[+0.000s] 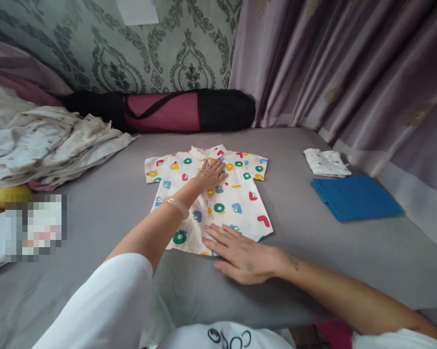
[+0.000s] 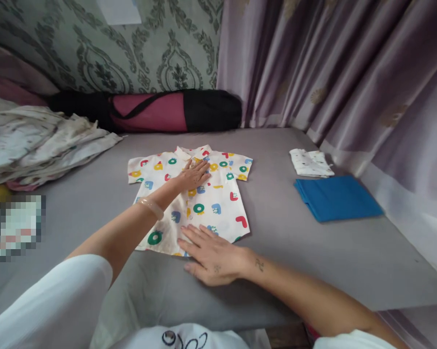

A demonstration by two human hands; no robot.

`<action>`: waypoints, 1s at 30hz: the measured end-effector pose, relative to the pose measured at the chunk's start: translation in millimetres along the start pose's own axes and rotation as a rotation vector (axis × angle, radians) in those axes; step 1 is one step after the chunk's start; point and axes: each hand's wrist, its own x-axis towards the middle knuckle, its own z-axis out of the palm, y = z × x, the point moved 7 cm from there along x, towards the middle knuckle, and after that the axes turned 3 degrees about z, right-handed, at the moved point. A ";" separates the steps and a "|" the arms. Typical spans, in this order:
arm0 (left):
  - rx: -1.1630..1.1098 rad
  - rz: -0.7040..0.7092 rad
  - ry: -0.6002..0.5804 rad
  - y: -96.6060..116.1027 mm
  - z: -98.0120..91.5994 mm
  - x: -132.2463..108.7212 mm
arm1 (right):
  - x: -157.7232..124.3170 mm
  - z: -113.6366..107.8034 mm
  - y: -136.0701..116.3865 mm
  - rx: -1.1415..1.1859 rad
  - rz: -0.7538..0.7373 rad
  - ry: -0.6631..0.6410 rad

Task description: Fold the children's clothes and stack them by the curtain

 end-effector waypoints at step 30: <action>0.061 -0.153 0.110 40.3 -33.0 -101.7 | 9.2 -103.4 43.1 0.040 0.171 0.411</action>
